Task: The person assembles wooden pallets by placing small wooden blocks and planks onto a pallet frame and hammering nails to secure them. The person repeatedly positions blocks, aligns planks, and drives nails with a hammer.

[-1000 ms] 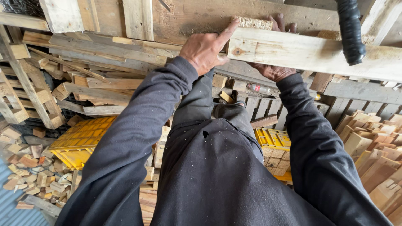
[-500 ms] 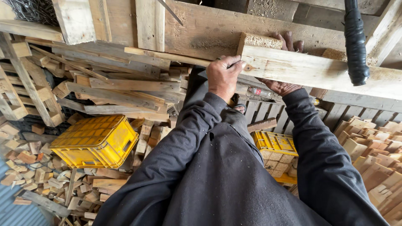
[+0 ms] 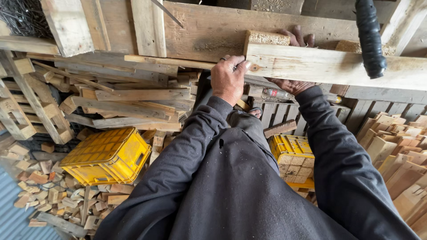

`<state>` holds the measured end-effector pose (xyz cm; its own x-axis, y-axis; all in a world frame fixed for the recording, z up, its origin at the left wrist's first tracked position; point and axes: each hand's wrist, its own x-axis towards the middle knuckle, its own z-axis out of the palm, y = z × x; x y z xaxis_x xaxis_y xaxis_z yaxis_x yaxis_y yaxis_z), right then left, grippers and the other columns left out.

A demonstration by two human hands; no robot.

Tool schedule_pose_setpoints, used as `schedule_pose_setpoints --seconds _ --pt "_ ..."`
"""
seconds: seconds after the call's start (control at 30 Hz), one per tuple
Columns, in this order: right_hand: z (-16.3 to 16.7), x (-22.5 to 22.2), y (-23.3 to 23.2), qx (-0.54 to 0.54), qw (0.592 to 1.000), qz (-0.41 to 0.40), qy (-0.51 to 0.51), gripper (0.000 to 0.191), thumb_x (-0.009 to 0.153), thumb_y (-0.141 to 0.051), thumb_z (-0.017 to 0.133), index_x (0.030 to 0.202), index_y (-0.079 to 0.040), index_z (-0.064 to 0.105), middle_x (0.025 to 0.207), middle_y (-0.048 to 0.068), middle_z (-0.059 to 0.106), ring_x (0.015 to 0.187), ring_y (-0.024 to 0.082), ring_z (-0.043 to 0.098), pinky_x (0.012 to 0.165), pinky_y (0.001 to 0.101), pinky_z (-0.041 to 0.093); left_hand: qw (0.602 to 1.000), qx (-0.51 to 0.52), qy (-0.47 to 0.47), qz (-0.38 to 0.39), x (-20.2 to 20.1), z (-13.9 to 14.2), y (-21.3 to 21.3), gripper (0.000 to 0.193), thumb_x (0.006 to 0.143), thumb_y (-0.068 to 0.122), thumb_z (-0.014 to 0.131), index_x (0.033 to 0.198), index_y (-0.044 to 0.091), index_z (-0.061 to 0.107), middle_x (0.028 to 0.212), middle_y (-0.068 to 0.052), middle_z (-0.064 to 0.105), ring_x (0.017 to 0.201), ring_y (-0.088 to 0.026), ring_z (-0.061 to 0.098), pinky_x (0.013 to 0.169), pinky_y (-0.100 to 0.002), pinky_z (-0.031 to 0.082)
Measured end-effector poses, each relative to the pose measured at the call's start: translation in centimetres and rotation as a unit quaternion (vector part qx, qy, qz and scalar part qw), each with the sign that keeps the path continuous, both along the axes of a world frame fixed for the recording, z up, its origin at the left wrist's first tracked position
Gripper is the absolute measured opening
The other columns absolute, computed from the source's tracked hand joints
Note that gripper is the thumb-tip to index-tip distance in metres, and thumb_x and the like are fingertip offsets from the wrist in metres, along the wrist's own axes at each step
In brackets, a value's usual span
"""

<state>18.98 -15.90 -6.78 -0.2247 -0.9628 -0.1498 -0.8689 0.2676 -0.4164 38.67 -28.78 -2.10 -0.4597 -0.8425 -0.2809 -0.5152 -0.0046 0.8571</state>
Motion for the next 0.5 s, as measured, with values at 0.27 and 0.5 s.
schedule_pose_setpoints --seconds 0.27,0.5 --pt "-1.7 0.0 0.9 0.027 1.0 0.003 0.009 0.105 0.093 -0.093 0.039 0.166 -0.018 0.04 0.165 0.021 0.034 0.16 0.039 0.011 0.126 0.0604 -0.002 0.998 -0.024 -0.007 -0.051 0.2 -1.5 -0.5 0.023 0.089 0.024 0.079 0.096 0.002 0.078 0.089 -0.012 0.078 0.075 -0.021 0.072 0.069 -0.035 0.058" --pt "-1.7 1.4 2.8 0.067 0.994 0.008 0.09 0.08 0.104 -0.071 0.051 0.167 -0.022 0.037 0.163 0.032 0.035 0.156 0.043 0.027 0.128 0.0609 0.016 0.982 0.175 0.067 -0.001 1.5 -2.7 -1.9 0.023 0.091 0.028 0.072 0.096 0.005 0.072 0.086 -0.006 0.075 0.068 -0.014 0.069 0.062 -0.032 0.059"
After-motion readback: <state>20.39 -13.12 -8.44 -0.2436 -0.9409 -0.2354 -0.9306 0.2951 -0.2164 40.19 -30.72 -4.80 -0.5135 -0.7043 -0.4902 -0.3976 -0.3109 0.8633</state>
